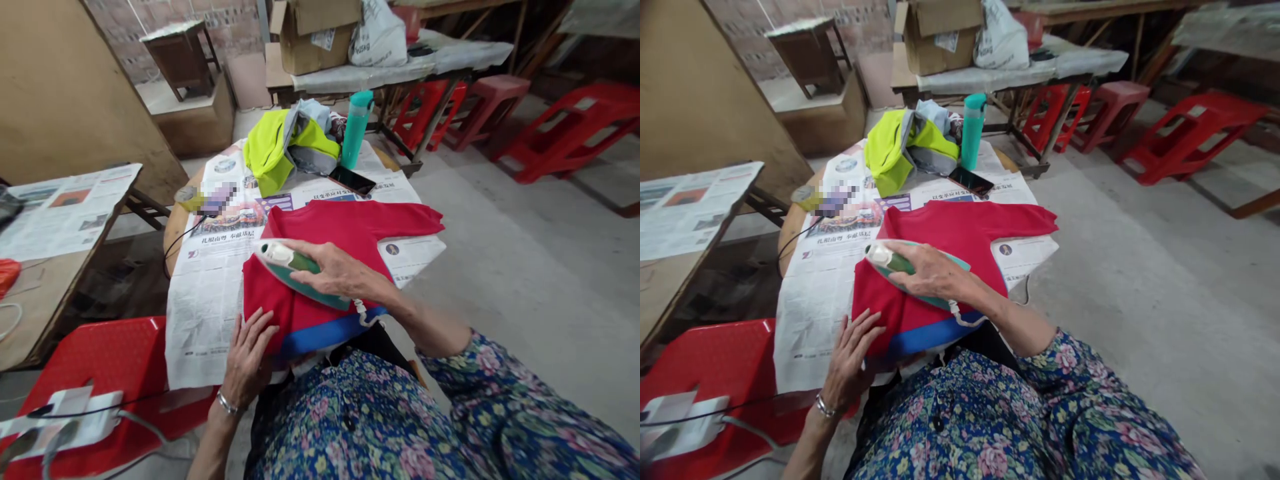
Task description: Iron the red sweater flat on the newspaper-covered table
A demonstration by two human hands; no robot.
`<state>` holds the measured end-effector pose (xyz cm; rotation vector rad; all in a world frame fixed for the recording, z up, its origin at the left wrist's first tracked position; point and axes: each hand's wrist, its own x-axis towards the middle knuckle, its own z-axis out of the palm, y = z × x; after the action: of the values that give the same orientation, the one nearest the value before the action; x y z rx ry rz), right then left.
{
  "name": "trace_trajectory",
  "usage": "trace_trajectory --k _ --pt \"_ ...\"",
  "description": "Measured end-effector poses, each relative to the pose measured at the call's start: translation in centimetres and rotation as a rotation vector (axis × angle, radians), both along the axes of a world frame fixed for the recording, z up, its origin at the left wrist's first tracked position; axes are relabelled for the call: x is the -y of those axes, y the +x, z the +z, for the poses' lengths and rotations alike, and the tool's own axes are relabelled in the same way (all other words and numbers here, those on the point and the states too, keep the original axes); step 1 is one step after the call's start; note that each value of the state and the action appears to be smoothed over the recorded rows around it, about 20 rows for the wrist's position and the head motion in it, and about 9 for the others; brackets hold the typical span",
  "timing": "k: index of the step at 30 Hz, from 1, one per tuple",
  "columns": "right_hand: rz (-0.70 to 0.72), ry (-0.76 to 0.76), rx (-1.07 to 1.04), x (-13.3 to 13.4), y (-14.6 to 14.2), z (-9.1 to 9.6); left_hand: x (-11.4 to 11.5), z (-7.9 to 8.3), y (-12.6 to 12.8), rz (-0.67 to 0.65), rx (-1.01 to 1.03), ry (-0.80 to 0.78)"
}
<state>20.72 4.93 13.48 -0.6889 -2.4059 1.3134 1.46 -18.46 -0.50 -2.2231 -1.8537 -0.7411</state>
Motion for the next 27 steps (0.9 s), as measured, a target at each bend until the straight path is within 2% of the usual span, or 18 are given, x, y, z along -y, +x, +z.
trace_trajectory --k 4,7,11,16,19,21,27 --pt "0.277 -0.025 0.060 0.4 -1.5 -0.9 1.8 -1.2 1.9 0.029 -0.001 0.071" --pt "0.330 -0.035 0.054 -0.1 -2.9 -2.1 2.2 -2.3 2.4 0.069 -0.003 0.095" --pt "0.252 0.040 0.076 -2.1 -5.5 -2.6 1.8 -2.9 2.2 0.080 0.015 0.108" --pt "-0.063 0.094 0.074 -5.7 -8.9 -1.8 1.5 -3.0 2.1 0.080 0.045 0.120" --pt "-0.126 0.088 0.060 -6.6 -9.5 -1.2 1.5 -3.2 2.1 0.083 0.067 0.117" --pt "-0.065 0.078 0.060 -6.3 -9.1 -1.2 1.4 -3.4 2.0 0.085 0.094 0.111" --pt "0.280 0.047 -0.015 -2.9 -5.6 -2.6 1.7 -3.1 2.4 0.079 0.255 0.108"
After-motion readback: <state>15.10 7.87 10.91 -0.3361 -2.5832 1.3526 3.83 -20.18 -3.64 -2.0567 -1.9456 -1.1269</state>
